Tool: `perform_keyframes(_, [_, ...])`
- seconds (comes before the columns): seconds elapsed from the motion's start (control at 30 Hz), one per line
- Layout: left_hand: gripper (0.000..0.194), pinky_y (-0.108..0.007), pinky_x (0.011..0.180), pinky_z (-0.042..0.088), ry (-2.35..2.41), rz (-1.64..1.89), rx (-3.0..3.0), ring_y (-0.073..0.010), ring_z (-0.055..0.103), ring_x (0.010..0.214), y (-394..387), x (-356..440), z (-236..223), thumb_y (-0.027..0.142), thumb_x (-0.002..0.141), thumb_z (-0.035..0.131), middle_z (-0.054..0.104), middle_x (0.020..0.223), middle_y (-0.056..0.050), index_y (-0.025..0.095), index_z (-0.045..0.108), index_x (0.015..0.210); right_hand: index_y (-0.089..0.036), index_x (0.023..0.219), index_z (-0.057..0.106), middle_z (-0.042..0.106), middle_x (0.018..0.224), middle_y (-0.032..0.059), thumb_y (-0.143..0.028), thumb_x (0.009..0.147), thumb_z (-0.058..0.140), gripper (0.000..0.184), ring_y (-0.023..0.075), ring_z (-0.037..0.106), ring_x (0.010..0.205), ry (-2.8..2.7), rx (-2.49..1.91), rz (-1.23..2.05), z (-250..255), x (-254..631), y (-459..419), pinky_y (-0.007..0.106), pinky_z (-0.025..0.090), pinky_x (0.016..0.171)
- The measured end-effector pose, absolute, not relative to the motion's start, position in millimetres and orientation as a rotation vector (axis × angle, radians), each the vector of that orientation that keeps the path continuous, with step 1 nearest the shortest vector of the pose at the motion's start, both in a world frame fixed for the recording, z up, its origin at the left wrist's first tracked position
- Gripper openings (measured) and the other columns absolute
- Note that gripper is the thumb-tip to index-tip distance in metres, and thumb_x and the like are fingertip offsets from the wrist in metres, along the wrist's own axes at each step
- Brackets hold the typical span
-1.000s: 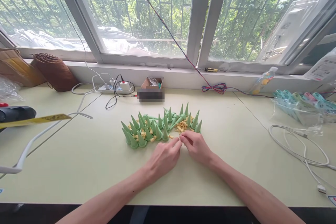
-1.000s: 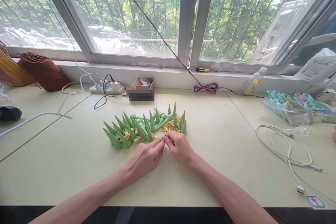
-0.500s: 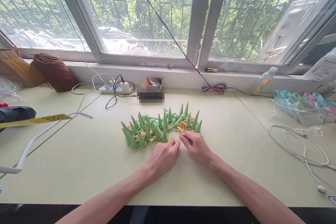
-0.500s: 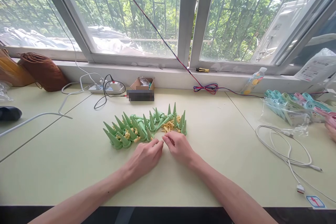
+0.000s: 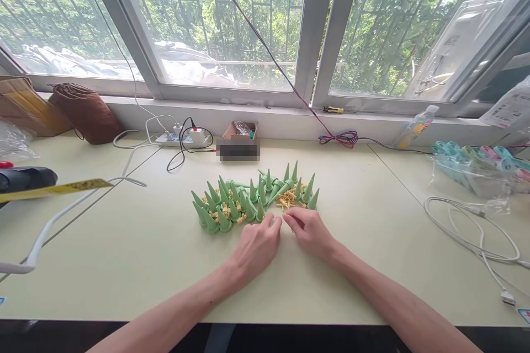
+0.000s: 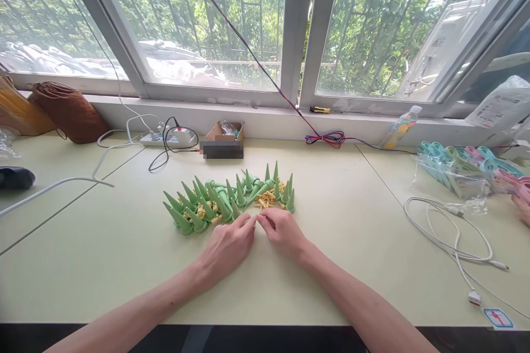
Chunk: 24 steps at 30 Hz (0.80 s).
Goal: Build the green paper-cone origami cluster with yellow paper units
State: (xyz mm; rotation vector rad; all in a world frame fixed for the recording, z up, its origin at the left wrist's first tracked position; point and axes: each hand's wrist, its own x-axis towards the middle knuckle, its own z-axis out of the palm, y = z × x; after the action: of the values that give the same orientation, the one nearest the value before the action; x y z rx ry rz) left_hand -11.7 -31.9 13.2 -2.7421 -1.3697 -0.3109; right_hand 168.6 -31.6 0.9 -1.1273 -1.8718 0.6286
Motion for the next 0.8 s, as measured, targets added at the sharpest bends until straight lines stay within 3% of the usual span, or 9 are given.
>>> perform_keyframes(0.53, [0.025,-0.031,0.049,0.017,-1.472,-0.213,-2.714,-0.0169,0.055,0.052,-36.0,-11.9,16.0,0.01,0.095,0.038,0.06,0.068,-0.003,0.017,0.06,0.084,-0.017,0.074,0.057,0.052,0.064,-0.0007,-0.031,0.1,0.045,0.032,0.0126,0.043,0.058,-1.9,-1.149,0.634,1.8,168.1,-31.5,0.026,0.034,0.058])
perform_keyframes(0.8, [0.026,-0.029,0.049,0.018,-1.52,-0.268,-2.668,-0.0173,0.057,0.051,-37.5,-11.4,15.6,0.019,0.1,0.039,0.06,0.067,-0.003,0.018,0.059,0.084,-0.018,0.071,0.054,0.048,0.062,-0.0019,-0.031,0.1,0.044,0.034,0.0123,0.039,0.057,-1.915,-1.167,0.635,0.6,168.9,-31.4,0.026,0.032,0.056])
